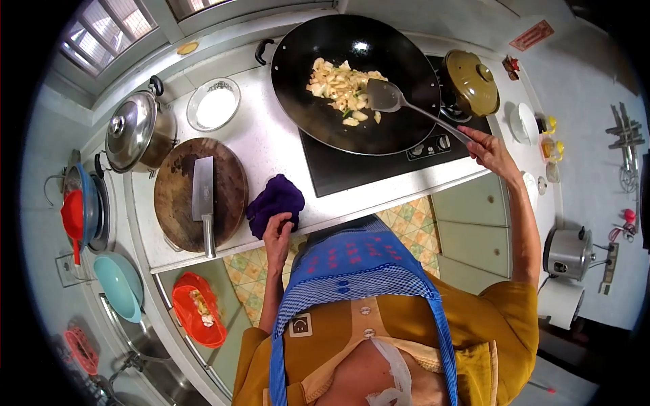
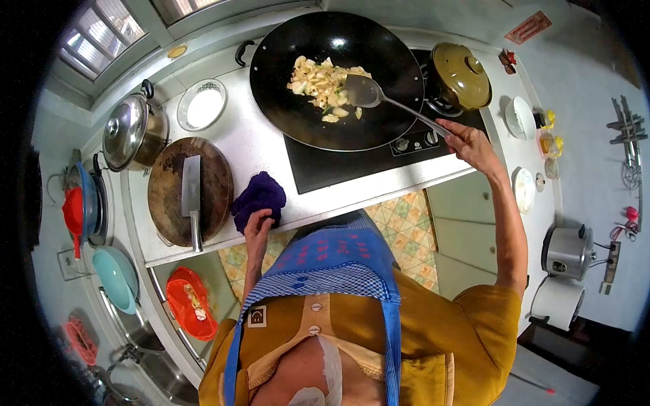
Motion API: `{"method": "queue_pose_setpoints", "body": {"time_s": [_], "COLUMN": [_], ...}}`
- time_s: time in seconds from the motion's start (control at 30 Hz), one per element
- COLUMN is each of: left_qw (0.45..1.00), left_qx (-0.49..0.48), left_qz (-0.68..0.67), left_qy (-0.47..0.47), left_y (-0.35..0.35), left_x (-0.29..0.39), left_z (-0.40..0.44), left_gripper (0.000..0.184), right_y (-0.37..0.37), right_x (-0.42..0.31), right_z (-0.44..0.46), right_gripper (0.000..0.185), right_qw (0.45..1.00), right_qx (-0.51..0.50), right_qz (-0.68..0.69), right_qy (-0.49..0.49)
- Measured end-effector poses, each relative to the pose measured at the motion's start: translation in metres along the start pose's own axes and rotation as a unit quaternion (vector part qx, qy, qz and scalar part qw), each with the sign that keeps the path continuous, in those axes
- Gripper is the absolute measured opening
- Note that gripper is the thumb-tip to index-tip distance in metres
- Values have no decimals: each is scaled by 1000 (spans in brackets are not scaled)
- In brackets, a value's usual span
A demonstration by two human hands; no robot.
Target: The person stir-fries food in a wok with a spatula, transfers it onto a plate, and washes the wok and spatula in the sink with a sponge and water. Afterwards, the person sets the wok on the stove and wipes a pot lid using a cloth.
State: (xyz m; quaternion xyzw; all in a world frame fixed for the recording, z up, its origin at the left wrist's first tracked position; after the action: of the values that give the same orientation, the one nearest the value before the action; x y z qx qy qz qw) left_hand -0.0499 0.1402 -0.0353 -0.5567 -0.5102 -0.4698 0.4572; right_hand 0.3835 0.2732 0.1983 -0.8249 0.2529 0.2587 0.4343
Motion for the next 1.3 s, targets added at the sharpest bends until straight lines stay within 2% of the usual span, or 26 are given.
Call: {"method": "queue_pose_setpoints", "body": {"time_s": [0.03,0.07,0.13,0.17,0.3,0.37,0.4,0.47,0.5,0.53,0.67,0.73,0.8,0.87,0.93,1.0,1.03,1.07,1.13,1.3], "left_qw": [1000,1000,1000,1000,1000,1000,1000,1000,1000,1000,1000,999,999,999,998,997,996,996,995,991], "left_qx": [0,0,-2,-1,-4,-6,-4,7,11,12,24,32,42,47,59,69,75,83,94,119], "left_qz": [-8,-16,-10,-7,-1,12,12,10,9,15,8,13,17,-11,-26,-40,-36,-32,-30,-43], "left_qy": [1,2,-2,-4,-12,-15,-15,-15,-16,-15,-12,-8,-4,-7,-13,-19,-21,-22,-28,-43], "left_y": [1,1,1,1,4,6,7,10,10,10,20,27,35,47,55,62,65,68,73,82], "left_x": [1,1,-1,-2,0,1,4,7,7,6,2,-1,2,5,6,4,4,4,7,7], "left_z": [0,1,1,1,-1,-2,-2,-5,-6,-6,-5,-3,-2,-2,-5,-9,-11,-13,-17,-29], "left_gripper": [17,17,18,18,18,18,18,18,18,18,19,19,18,18,18,19,19,19,19,19], "right_y": [-4,-4,-7,-7,-7,-2,-4,-8,-13,-19,-38,-41,-37,-33,-25,-10,-6,-6,-13,-36], "right_x": [-6,-6,-30,-47,-62,-63,-61,-60,-67,-68,-77,-88,-97,-94,-89,-110,-111,-112,-103,-109], "right_z": [-2,-2,-7,-11,-3,3,3,4,0,-1,-6,-3,3,18,34,37,45,47,65,47], "right_gripper": [36,36,38,39,38,37,37,38,40,40,39,39,39,39,38,38,37,37,37,34], "right_qw": [995,995,976,974,971,962,962,967,966,966,951,933,927,946,925,870,856,854,905,902], "right_qx": [36,36,68,63,61,24,23,-14,-17,-19,-52,-16,-14,-63,-77,-22,15,13,-19,-32], "right_qz": [-89,-86,-200,-213,-199,-271,-272,-243,-217,-218,-295,-316,-314,-286,-341,-371,-375,-375,-320,-336], "right_qy": [-24,-23,-54,-54,-118,-16,-17,-73,-137,-140,-79,-171,-206,-140,-146,-324,-357,-360,-280,-270]}}
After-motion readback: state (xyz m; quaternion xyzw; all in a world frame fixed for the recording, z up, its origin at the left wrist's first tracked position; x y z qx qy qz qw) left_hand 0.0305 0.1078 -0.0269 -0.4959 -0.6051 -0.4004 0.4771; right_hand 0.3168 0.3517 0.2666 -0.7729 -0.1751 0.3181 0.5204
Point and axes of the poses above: each hand's wrist, its own z-axis towards the middle knuckle, its own y-axis out of the palm, x = y × z, the point moved 9 cm from there along z, towards the middle knuckle, and after that the axes turned 13 degrees about -x, right-handed, at the moved point
